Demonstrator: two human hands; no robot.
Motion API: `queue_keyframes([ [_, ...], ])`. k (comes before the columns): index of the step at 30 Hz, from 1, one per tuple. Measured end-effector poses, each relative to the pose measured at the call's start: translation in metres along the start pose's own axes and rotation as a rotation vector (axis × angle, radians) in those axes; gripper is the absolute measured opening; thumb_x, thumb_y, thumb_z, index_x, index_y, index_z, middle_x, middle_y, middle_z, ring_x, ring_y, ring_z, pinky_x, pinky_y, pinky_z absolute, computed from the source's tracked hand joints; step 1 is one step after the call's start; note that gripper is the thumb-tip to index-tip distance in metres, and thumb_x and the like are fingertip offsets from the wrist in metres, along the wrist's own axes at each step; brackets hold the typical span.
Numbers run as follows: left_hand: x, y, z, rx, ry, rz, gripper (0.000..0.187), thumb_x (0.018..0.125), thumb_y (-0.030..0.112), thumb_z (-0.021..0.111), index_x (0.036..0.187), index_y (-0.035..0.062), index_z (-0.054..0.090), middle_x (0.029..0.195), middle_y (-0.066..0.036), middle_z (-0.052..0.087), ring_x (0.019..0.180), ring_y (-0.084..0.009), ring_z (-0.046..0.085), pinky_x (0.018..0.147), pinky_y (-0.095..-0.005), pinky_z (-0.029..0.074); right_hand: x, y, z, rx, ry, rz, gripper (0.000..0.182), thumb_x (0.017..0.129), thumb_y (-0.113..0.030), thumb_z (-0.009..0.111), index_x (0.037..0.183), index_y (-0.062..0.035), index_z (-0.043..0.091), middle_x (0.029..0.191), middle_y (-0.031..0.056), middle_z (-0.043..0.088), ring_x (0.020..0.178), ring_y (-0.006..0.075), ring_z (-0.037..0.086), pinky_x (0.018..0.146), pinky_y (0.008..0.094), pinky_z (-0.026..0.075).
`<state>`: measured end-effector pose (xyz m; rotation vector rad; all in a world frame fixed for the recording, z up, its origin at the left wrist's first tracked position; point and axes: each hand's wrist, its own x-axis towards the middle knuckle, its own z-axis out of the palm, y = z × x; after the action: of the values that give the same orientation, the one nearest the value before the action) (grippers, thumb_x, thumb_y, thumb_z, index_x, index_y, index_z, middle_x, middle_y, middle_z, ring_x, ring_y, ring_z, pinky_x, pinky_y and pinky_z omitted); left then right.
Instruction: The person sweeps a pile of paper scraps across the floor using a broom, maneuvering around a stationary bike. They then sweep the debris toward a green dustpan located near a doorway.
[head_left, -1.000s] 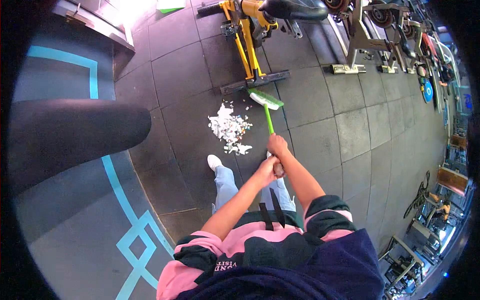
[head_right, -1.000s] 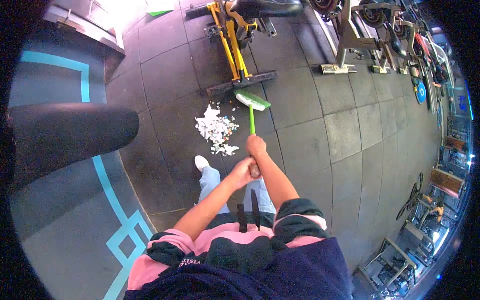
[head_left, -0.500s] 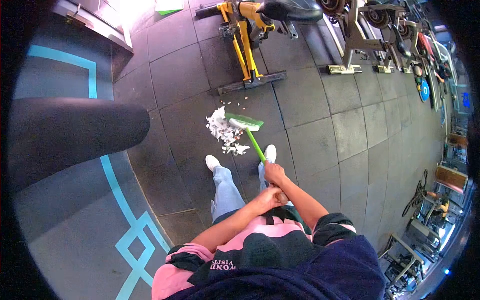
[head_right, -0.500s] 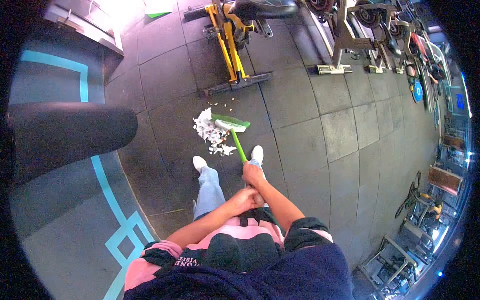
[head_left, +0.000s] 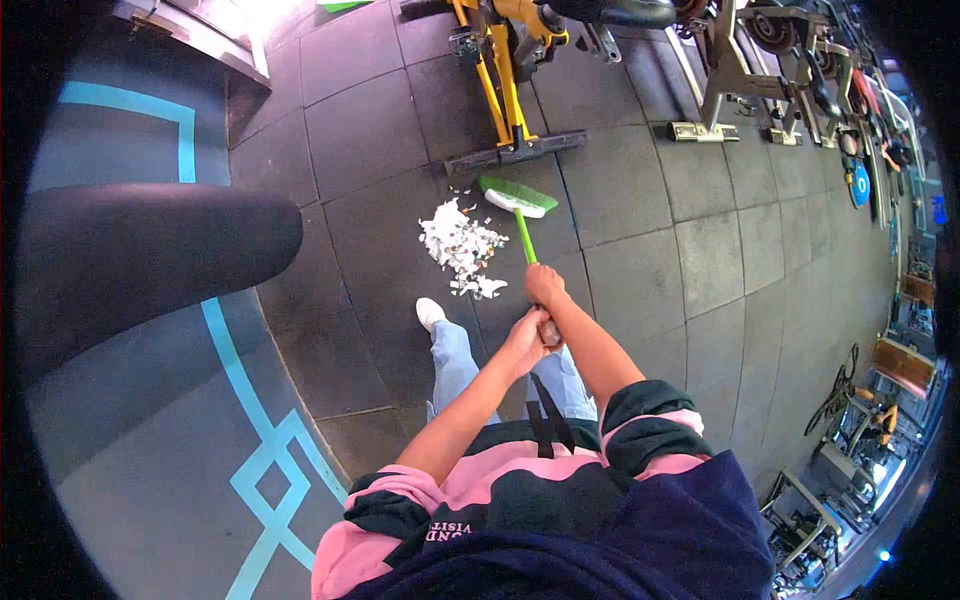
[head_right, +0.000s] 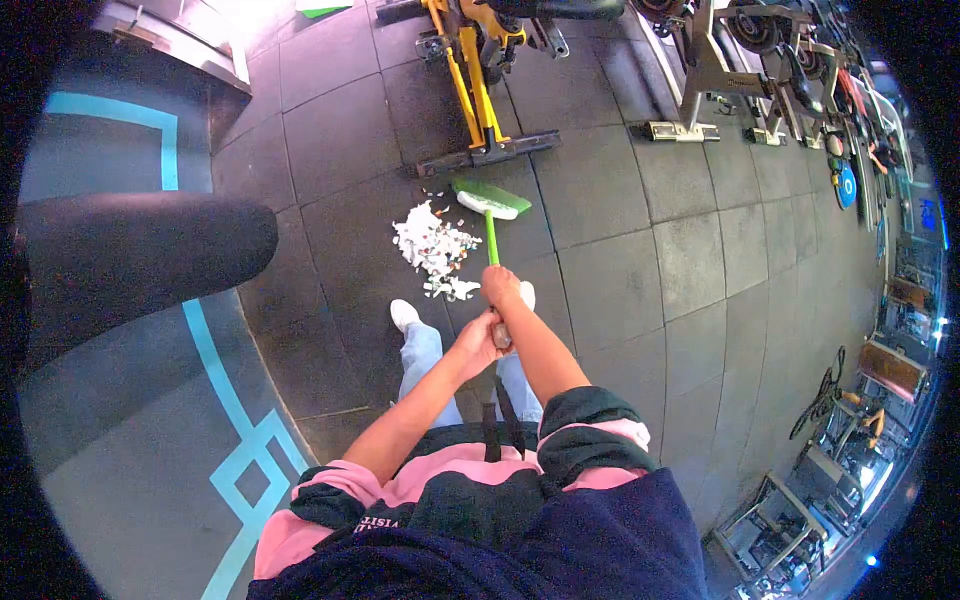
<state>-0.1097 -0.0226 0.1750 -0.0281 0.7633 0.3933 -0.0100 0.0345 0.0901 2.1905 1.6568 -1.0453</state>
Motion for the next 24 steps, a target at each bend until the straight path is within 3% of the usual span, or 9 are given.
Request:
queue_keyframes([
  [2, -0.014, -0.005, -0.003, -0.059, -0.021, -0.007, 0.022, 0.085, 0.024, 0.038, 0.104, 0.0141, 0.045, 0.091, -0.001, 0.055, 0.08, -0.0131, 0.054, 0.069, -0.0314, 0.044, -0.012, -0.007, 0.007, -0.012, -0.071, -0.045, 0.017, 0.075, -0.013, 0.044, 0.081, -0.0002, 0.053, 0.081, 0.021, 0.06, 0.08, 0.0337, 0.06, 0.066, 0.0401, 0.049],
  [4, -0.027, -0.017, -0.005, -0.071, -0.038, -0.037, 0.023, 0.087, 0.025, 0.038, 0.107, 0.0142, 0.043, 0.093, -0.001, 0.054, 0.081, -0.0126, 0.054, 0.073, -0.0313, 0.044, -0.027, -0.004, 0.019, -0.064, -0.11, -0.093, 0.019, 0.074, -0.013, 0.045, 0.086, 0.0008, 0.051, 0.08, 0.0209, 0.06, 0.078, 0.0329, 0.06, 0.065, 0.0399, 0.05],
  [7, -0.043, -0.042, -0.003, -0.136, -0.087, -0.059, 0.026, 0.088, 0.025, 0.041, 0.111, 0.0135, 0.04, 0.096, -0.001, 0.053, 0.082, -0.0133, 0.054, 0.078, -0.0337, 0.045, -0.057, 0.003, 0.03, -0.028, -0.064, -0.02, 0.02, 0.075, -0.013, 0.047, 0.088, 0.0, 0.056, 0.08, 0.0192, 0.061, 0.079, 0.0325, 0.06, 0.068, 0.0389, 0.049],
  [10, -0.053, -0.068, 0.005, -0.125, -0.08, -0.095, 0.031, 0.087, 0.023, 0.044, 0.115, 0.0138, 0.036, 0.099, -0.003, 0.051, 0.085, -0.0158, 0.054, 0.083, -0.0367, 0.044, -0.085, 0.014, 0.03, -0.106, -0.139, -0.103, 0.019, 0.075, -0.013, 0.047, 0.088, 0.0, 0.052, 0.079, 0.0201, 0.06, 0.077, 0.0332, 0.06, 0.066, 0.04, 0.049],
  [13, -0.056, -0.072, 0.018, -0.115, -0.048, -0.209, 0.038, 0.086, 0.02, 0.045, 0.12, 0.0157, 0.03, 0.102, -0.006, 0.049, 0.09, -0.02, 0.054, 0.082, -0.039, 0.044, -0.1, 0.025, 0.017, -0.113, -0.157, -0.138, 0.032, 0.072, -0.01, 0.046, 0.101, 0.0001, 0.044, 0.078, 0.019, 0.06, 0.072, 0.0342, 0.06, 0.062, 0.0427, 0.049],
  [17, -0.053, -0.056, 0.039, -0.145, -0.059, -0.151, 0.042, 0.086, 0.019, 0.046, 0.123, 0.0207, 0.026, 0.104, -0.006, 0.05, 0.091, -0.0192, 0.054, 0.08, -0.0381, 0.045, -0.09, 0.029, -0.007, -0.126, -0.084, -0.097, 0.031, 0.073, -0.011, 0.045, 0.103, -0.0019, 0.044, 0.074, 0.0198, 0.06, 0.07, 0.0355, 0.06, 0.061, 0.044, 0.048],
  [20, -0.015, -0.048, 0.018, -0.114, -0.1, -0.074, 0.039, 0.086, 0.02, 0.045, 0.122, 0.0192, 0.029, 0.101, -0.003, 0.051, 0.089, -0.0169, 0.055, 0.078, -0.0358, 0.045, -0.047, 0.039, 0.003, -0.076, 0.071, -0.075, 0.028, 0.075, -0.013, 0.044, 0.098, 0.0028, 0.045, 0.074, 0.0206, 0.059, 0.07, 0.0351, 0.06, 0.061, 0.0437, 0.048],
  [24, -0.006, -0.008, 0.01, -0.07, -0.099, -0.025, 0.032, 0.087, 0.023, 0.043, 0.117, 0.0175, 0.036, 0.096, 0.0, 0.053, 0.085, -0.0144, 0.055, 0.075, -0.0319, 0.046, -0.005, 0.025, 0.006, -0.027, 0.096, -0.006, 0.025, 0.075, -0.013, 0.044, 0.092, 0.0045, 0.048, 0.076, 0.0209, 0.06, 0.073, 0.0346, 0.06, 0.064, 0.0428, 0.049],
])
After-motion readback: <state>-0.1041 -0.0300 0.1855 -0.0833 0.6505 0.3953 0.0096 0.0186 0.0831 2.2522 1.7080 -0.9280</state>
